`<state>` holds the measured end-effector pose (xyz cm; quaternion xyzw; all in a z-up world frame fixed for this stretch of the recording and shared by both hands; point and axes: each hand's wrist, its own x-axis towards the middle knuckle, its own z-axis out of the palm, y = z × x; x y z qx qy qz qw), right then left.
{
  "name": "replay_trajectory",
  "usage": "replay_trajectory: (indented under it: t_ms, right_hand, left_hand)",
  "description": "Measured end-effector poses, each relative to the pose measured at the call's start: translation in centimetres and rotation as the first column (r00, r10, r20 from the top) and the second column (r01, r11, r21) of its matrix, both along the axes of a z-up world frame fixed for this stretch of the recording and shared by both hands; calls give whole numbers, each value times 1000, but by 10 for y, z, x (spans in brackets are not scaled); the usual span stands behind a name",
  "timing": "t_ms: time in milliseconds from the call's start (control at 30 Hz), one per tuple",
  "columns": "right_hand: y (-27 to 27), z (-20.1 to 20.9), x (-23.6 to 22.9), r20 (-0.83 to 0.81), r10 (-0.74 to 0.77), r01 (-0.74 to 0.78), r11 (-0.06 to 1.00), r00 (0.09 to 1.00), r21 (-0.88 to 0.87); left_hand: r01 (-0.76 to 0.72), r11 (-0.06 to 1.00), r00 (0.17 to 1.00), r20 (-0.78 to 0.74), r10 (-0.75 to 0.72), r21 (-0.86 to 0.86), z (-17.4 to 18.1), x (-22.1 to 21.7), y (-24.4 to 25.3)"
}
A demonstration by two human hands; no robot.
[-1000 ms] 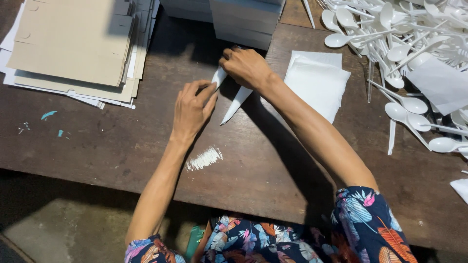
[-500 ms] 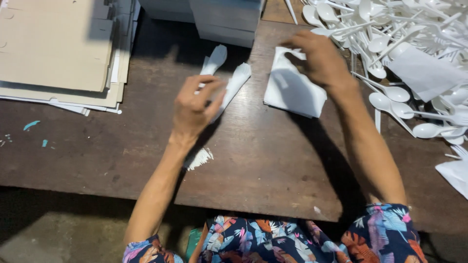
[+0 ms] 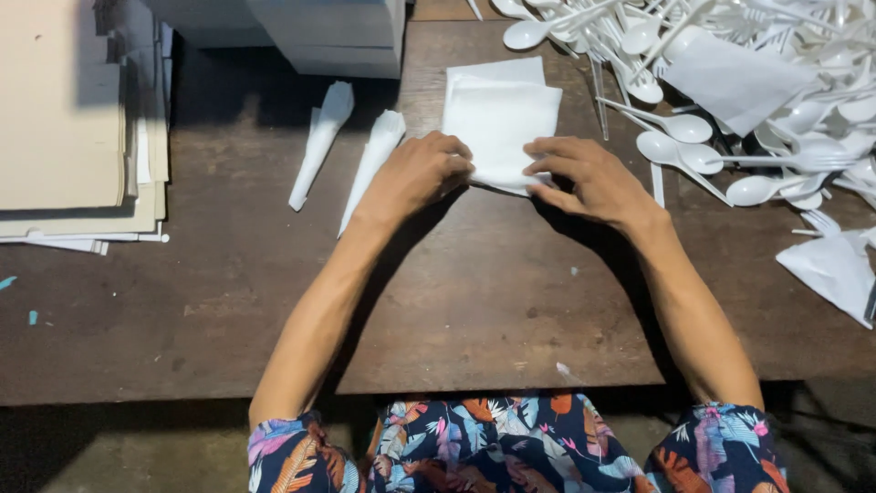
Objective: The person repeatedly picks a plastic fork or spoon, places it on a white paper napkin, and folds the napkin into a cone to enclose the cutlery. The wrapped items are set aside on the table. The process is repeated multiple times with alternating forks and spoons.
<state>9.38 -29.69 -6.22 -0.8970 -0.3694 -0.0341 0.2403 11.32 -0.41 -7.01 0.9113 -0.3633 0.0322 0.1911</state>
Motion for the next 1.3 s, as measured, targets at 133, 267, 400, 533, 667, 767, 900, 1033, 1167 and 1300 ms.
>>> replay_trajectory:
  t_ms: [133, 267, 400, 533, 667, 767, 900, 1033, 1167, 1300]
  right_hand:
    - [-3, -5, -2, 105, 21, -17, 999, 994, -31]
    - [-6, -11, 5, 117, -14, 12, 1000, 993, 10]
    - [-10, -7, 12, -91, 2, 12, 987, 996, 163]
    - [-4, 23, 11, -271, -2, 62, 975, 962, 215]
    - [-4, 26, 14, -402, 3, 99, 968, 916, 232]
    - [-3, 27, 16, -415, 9, 100, 966, 910, 240]
    - [3, 45, 12, -461, 7, 153, 939, 887, 309]
    - [1, 38, 15, -428, -7, 173, 920, 904, 352]
    - [5, 41, 14, -388, -107, 262, 890, 915, 373]
    - [8, 44, 9, -211, -100, 183, 888, 972, 422]
  left_hand:
    - [-7, 993, 999, 34, 3, 115, 5, -3, -4]
    - [-102, 988, 995, 27, 99, 114, -3, 4, -7]
    - [-163, 986, 980, -111, 165, 25, 21, 0, -4]
    - [-197, 965, 939, -315, 136, -171, 60, -8, -1]
    - [-217, 946, 923, -366, 119, -240, 64, -10, 2]
    - [-225, 934, 916, -386, 106, -277, 59, -9, 5]
    - [-243, 901, 913, -397, 88, -359, 55, -7, 7]
    - [-249, 877, 921, -381, 83, -410, 56, -11, 11]
    - [-180, 831, 958, -287, 26, -526, 56, -11, 10]
    - [-57, 866, 998, -55, 35, -496, 44, -7, 0]
